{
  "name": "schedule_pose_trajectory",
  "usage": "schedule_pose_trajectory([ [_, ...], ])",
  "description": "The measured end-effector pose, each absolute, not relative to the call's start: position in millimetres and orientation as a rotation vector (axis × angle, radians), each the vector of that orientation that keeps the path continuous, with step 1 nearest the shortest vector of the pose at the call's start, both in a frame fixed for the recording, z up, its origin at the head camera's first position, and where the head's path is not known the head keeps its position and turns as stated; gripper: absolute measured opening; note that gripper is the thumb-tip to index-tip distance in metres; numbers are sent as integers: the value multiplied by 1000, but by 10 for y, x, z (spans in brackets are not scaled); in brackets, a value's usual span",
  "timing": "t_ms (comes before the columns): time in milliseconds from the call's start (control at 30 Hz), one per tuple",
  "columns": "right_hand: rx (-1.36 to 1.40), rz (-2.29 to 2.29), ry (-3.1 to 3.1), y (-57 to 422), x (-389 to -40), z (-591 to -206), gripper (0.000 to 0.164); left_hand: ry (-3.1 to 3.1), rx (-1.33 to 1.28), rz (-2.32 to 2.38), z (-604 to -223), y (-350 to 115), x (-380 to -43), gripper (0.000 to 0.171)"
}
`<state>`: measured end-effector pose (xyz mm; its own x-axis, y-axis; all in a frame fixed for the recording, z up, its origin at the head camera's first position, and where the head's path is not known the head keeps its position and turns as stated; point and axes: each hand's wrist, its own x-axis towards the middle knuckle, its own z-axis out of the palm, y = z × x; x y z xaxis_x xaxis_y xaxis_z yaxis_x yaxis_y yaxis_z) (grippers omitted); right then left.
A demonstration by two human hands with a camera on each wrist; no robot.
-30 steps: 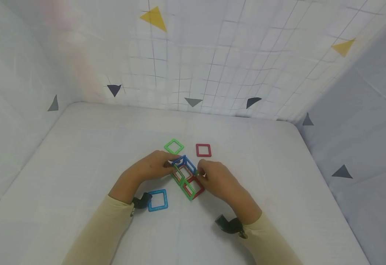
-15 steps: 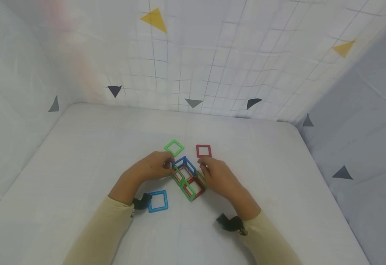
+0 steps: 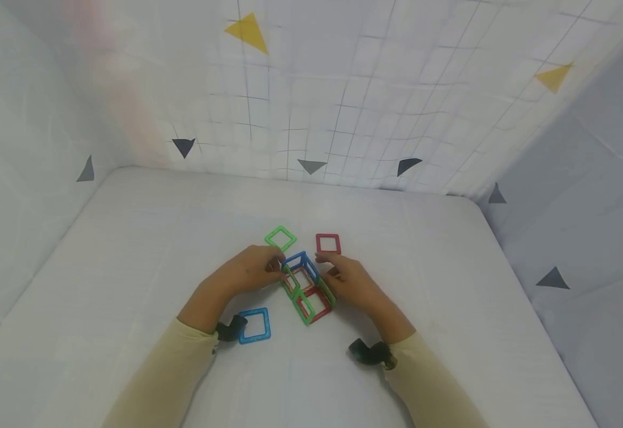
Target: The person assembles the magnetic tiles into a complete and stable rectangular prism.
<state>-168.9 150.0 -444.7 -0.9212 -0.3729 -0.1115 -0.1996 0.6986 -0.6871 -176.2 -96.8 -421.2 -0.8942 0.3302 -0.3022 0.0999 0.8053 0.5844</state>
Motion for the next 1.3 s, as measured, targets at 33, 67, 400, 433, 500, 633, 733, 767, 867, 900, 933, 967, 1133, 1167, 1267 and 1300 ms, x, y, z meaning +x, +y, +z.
schedule_pose_trajectory([
  [33,-453,-1038,2673,1499,-1690,-4457,46,2598,337,828,-4213,-965,-1761,37],
  [67,-442,-1041,2679,1498,-1691,-4465,46,2594,355,846,-4216,-963,-1759,38],
  [400,-406,-1129,2698,1529,-1705,-4499,45,2449,440,1034,-4259,-913,-1741,57],
  [433,-407,-1142,2693,1535,-1706,-4502,46,2437,444,1041,-4262,-904,-1738,57],
  [500,-405,-1155,2694,1541,-1711,-4513,45,2420,458,1048,-4268,-890,-1727,57],
  [633,-389,-1160,2720,1546,-1730,-4535,42,2406,477,1039,-4257,-868,-1701,57],
  [733,-376,-1159,2740,1547,-1746,-4551,37,2398,510,1005,-4234,-863,-1682,65],
  [767,-372,-1160,2744,1547,-1750,-4555,36,2399,528,987,-4226,-864,-1674,69],
  [867,-343,-1162,2746,1553,-1757,-4562,33,2404,554,907,-4204,-857,-1645,91],
  [900,-339,-1163,2747,1555,-1757,-4564,33,2407,558,883,-4196,-851,-1633,100],
  [933,-333,-1164,2746,1556,-1756,-4564,33,2408,555,864,-4194,-841,-1622,109],
  [967,-326,-1166,2745,1557,-1755,-4562,33,2414,555,846,-4189,-831,-1610,116],
  [1133,-296,-1163,2746,1559,-1756,-4560,33,2420,558,829,-4176,-744,-1550,138],
  [1167,-294,-1164,2746,1558,-1755,-4558,33,2421,567,834,-4175,-725,-1539,140],
  [1267,-292,-1167,2746,1559,-1757,-4560,33,2430,592,835,-4184,-673,-1520,143],
  [1300,-292,-1171,2745,1559,-1757,-4560,32,2435,593,831,-4186,-660,-1515,143],
])
